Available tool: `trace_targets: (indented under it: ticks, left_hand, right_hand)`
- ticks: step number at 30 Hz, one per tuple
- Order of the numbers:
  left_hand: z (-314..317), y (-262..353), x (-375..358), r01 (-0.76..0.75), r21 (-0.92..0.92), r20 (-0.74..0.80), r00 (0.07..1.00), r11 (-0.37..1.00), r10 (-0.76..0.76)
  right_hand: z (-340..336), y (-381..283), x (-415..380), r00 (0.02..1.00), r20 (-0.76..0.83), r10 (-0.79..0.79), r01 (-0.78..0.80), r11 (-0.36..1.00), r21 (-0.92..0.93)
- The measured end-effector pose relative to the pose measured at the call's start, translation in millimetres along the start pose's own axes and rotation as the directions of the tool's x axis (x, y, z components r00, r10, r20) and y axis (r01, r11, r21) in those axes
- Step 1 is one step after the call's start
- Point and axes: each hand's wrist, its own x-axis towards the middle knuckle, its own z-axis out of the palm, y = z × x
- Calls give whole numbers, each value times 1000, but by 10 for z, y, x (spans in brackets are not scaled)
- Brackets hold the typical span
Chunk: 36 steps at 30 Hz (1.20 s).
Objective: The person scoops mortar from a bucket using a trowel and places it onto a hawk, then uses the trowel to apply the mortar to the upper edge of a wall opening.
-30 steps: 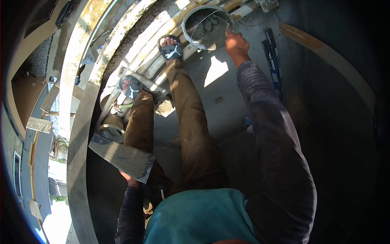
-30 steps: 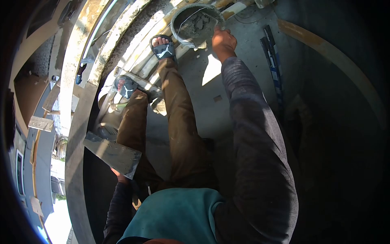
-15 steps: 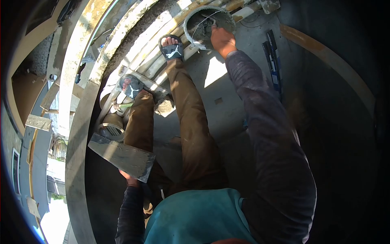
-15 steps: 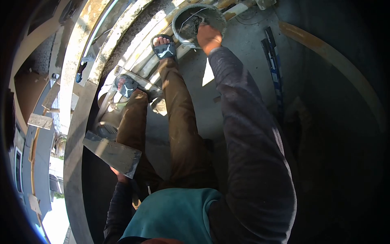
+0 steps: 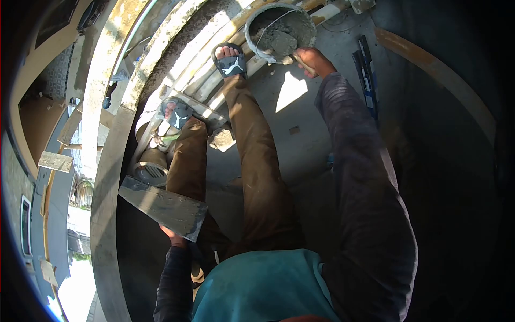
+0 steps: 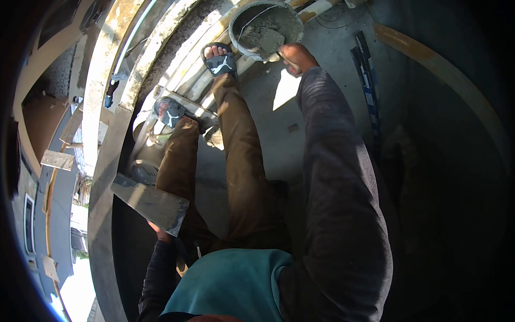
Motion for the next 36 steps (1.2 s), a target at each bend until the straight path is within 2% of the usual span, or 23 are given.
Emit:
trace_targets:
  ticks: [1,3,5,7,8,10,11,12,13,14,15,17,19,21,22,23,25,26,28,29,31,34,36]
  left_hand:
    - [-38,-10,-17,13,-13,-22,1000,1000,-13]
    - [-25,-21,27,24,-58,-43,999,998,-27]
    - [-54,3,15,59,-128,-61,996,990,-67]
    - [23,45,0,77,-219,-92,991,973,-99]
    - [25,73,-49,79,-213,-99,990,974,-102]
    - [186,148,-84,-11,153,-153,988,988,35]
    - [119,117,-52,-10,155,-148,988,988,33]
    - [-12,33,-1,41,-14,-98,994,999,-42]
    - [-34,5,27,98,-181,-35,994,979,-106]
    - [-61,-22,33,98,-183,-33,994,978,-106]
    - [-40,-14,27,109,-202,-57,991,973,-122]
    - [-30,2,8,120,-219,-84,986,968,-141]
    - [-16,13,9,109,-188,-13,993,976,-114]
    - [38,55,-6,98,-186,-28,994,978,-104]
    - [77,70,-17,88,-183,-42,994,979,-97]
    - [79,89,-99,98,-179,-54,993,979,-109]
    - [120,104,-109,11,42,-78,997,999,-8]
    - [111,70,-56,8,33,-72,997,999,-5]
    - [22,41,-37,27,32,33,999,999,-28]
    - [-18,15,-30,26,32,31,999,999,-27]
    - [4,31,-71,56,-112,2,998,992,-56]
    - [70,51,-95,12,28,-68,998,1000,-10]
    - [98,62,-89,32,-8,-74,997,999,-33]
  right_hand:
    - [30,116,29,1000,8,14,-14,1000,1]
    - [-27,81,138,986,155,57,-96,960,262]
    - [-1,170,140,977,202,62,-128,935,331]
    - [-8,230,209,912,403,-73,-177,817,549]
    - [36,323,205,946,312,-90,-112,811,574]
    - [-6,347,14,966,246,-73,-78,829,554]
    - [-66,329,-71,983,174,-63,-40,848,529]
    - [-145,313,-117,983,171,-60,-41,848,528]
    - [-245,285,-159,982,158,-99,47,951,305]
    - [-329,238,-197,978,157,-140,131,989,61]
    - [-423,121,-207,977,156,-141,134,989,60]
    - [-586,-111,-101,936,352,7,92,960,-264]
    - [-470,-222,94,929,367,49,34,976,-217]
    - [-227,-285,230,928,372,-5,-25,997,75]
    - [-153,-294,189,937,348,-32,-26,987,162]
    - [-78,-206,190,934,358,-19,-40,987,155]
    - [22,4,238,926,378,-13,-177,868,464]
    - [10,68,263,929,370,-18,-168,870,463]
    - [15,208,218,891,449,-69,-245,758,604]
    - [-16,216,240,890,451,-70,-246,759,603]
    - [-41,214,258,880,461,-113,-275,669,690]
    - [-68,191,163,898,421,-125,-233,677,698]
    - [-53,235,133,895,425,-136,-241,655,716]
